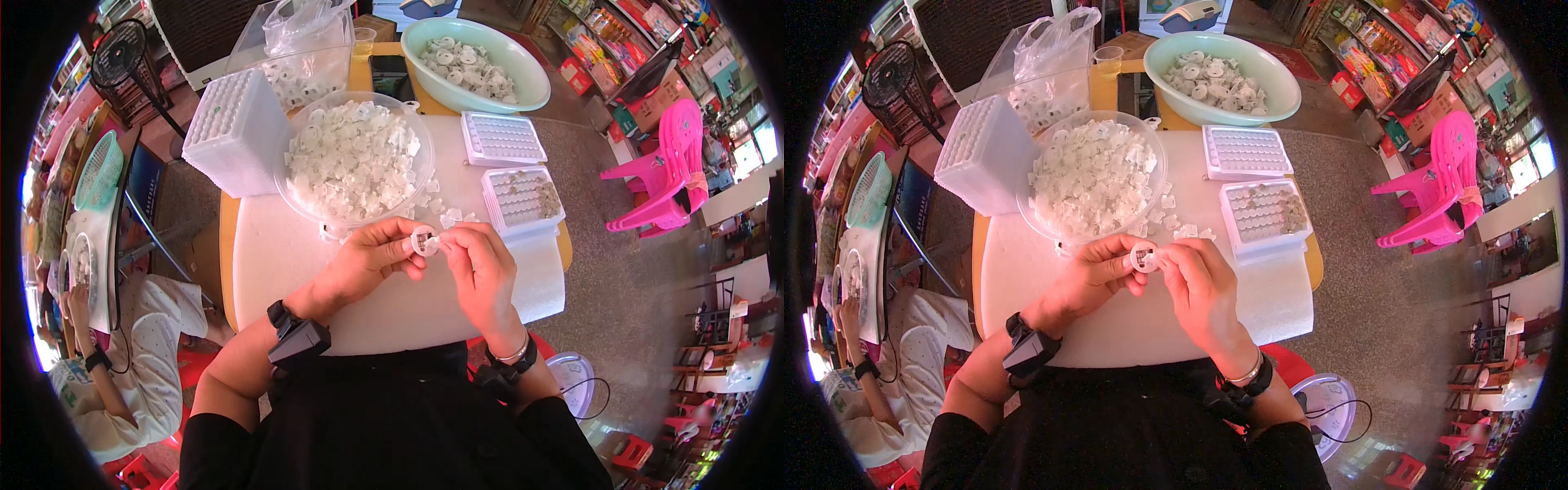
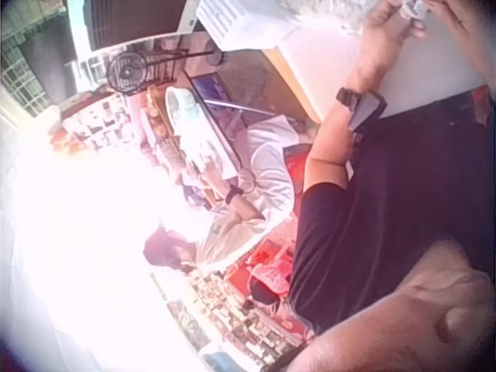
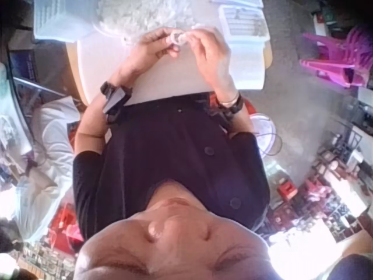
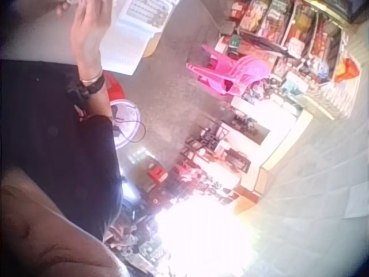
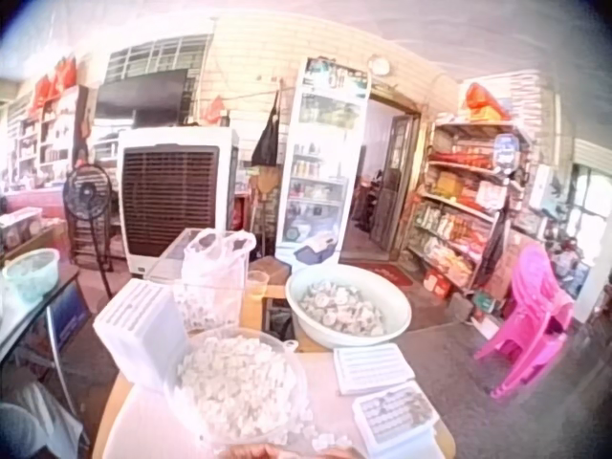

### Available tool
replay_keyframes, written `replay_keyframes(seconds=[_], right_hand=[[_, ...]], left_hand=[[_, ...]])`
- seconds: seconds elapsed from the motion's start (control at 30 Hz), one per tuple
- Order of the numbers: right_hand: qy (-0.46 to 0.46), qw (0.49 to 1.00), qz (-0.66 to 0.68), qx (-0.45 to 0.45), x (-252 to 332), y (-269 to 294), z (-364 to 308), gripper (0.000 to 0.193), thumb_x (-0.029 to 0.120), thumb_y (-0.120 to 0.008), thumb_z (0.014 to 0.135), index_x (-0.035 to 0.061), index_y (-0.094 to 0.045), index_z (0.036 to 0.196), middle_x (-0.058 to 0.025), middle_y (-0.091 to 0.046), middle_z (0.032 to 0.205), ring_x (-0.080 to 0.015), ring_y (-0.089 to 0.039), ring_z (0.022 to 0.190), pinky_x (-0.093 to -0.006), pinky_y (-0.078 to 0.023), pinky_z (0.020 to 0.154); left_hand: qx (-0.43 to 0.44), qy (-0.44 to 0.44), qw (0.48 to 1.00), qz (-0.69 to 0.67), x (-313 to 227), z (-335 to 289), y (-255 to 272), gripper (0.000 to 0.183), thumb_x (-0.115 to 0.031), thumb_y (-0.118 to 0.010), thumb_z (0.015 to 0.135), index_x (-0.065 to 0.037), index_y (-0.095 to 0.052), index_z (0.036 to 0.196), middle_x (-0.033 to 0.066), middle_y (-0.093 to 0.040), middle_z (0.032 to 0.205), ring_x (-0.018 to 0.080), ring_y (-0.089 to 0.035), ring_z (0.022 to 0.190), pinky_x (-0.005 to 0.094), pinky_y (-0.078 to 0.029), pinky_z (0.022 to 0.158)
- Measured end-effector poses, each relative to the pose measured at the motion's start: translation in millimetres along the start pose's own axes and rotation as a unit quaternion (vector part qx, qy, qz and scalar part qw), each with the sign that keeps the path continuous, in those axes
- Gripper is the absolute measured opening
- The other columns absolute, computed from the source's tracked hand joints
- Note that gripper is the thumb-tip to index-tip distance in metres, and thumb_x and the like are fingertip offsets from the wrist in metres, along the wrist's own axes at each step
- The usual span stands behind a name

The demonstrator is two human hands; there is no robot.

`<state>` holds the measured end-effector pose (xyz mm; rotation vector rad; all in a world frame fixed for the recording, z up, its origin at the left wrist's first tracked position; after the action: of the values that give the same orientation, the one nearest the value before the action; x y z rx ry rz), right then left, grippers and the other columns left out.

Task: Assembling small white plastic components by hand.

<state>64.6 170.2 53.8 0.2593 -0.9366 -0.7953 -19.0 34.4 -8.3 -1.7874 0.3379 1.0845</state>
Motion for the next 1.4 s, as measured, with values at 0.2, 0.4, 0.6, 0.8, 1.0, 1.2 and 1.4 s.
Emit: replay_keyframes(seconds=[0.2,0.4,0.6,0.8,1.0,1.2,1.4], right_hand=[[0.083,0.996,-0.026,-0.023,6.0,-0.8,-1.7,0.028,-0.011,-0.065,0.072,0.0000,-0.060,0.098,-0.0120,-0.060,0.092,-0.0276,-0.060,0.076,-0.0350,-0.049,0.064],[0.143,0.986,-0.090,0.004,7.2,-3.8,-5.5,0.034,-0.010,-0.066,0.068,0.0012,-0.058,0.100,-0.0100,-0.058,0.092,-0.0272,-0.059,0.076,-0.0358,-0.049,0.064],[0.128,0.991,-0.045,0.005,10.9,-4.4,-1.9,0.028,-0.010,-0.065,0.072,0.0005,-0.059,0.097,-0.0110,-0.060,0.090,-0.0271,-0.059,0.074,-0.0351,-0.049,0.062],[0.097,0.994,-0.040,-0.007,8.8,-1.4,-1.0,0.023,-0.010,-0.064,0.076,0.0003,-0.060,0.096,-0.0123,-0.062,0.089,-0.0265,-0.060,0.072,-0.0338,-0.049,0.059],[0.074,0.997,-0.002,0.011,9.2,1.4,3.0,0.024,-0.009,-0.062,0.078,0.0005,-0.061,0.100,-0.0122,-0.062,0.089,-0.0254,-0.061,0.073,-0.0327,-0.050,0.062],[-0.040,0.996,0.083,-0.021,-2.0,-1.8,-3.1,0.025,-0.008,-0.064,0.078,0.0021,-0.063,0.100,-0.0115,-0.063,0.091,-0.0231,-0.062,0.076,-0.0305,-0.050,0.065],[0.023,0.999,0.013,-0.028,-2.7,2.3,-3.6,0.027,-0.009,-0.064,0.076,0.0022,-0.064,0.100,-0.0105,-0.062,0.094,-0.0268,-0.061,0.078,-0.0338,-0.050,0.064]], left_hand=[[0.015,0.010,1.000,-0.022,-1.2,-0.1,-0.2,0.027,-0.015,-0.054,0.096,-0.001,-0.056,0.119,0.0050,-0.062,0.102,0.0131,-0.060,0.087,0.0279,-0.051,0.077],[0.015,0.004,0.999,-0.034,-2.3,0.3,1.1,0.028,-0.016,-0.054,0.096,-0.001,-0.055,0.120,0.0054,-0.061,0.103,0.0134,-0.059,0.087,0.0277,-0.051,0.076],[0.019,0.011,1.000,-0.005,-4.4,0.3,-2.5,0.027,-0.014,-0.053,0.097,0.000,-0.056,0.119,0.0066,-0.062,0.103,0.0139,-0.061,0.087,0.0291,-0.051,0.080],[0.013,0.019,1.000,0.012,-1.9,-0.7,-4.1,0.027,-0.014,-0.055,0.095,0.000,-0.056,0.119,0.0066,-0.062,0.101,0.0137,-0.060,0.087,0.0279,-0.051,0.076],[0.029,0.014,0.999,0.006,-0.6,1.1,-3.2,0.027,-0.013,-0.055,0.095,0.001,-0.056,0.118,0.0080,-0.063,0.100,0.0146,-0.060,0.087,0.0286,-0.051,0.076],[0.016,0.014,1.000,0.009,-2.8,0.1,-4.9,0.029,-0.014,-0.055,0.095,0.002,-0.056,0.119,0.0078,-0.063,0.101,0.0148,-0.061,0.086,0.0283,-0.052,0.074],[0.023,0.028,0.999,-0.006,-3.0,-0.4,-3.9,0.028,-0.015,-0.056,0.095,0.000,-0.057,0.118,0.0054,-0.063,0.102,0.0132,-0.061,0.086,0.0287,-0.053,0.076]])
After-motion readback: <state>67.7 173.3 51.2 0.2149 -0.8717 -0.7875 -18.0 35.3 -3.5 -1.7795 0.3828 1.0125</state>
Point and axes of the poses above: each hand's wrist, its own z-axis towards the middle knuckle, its own y-axis out of the back of the hand, x = y × z, the point moved 4 cm from there along z, towards the middle knuckle
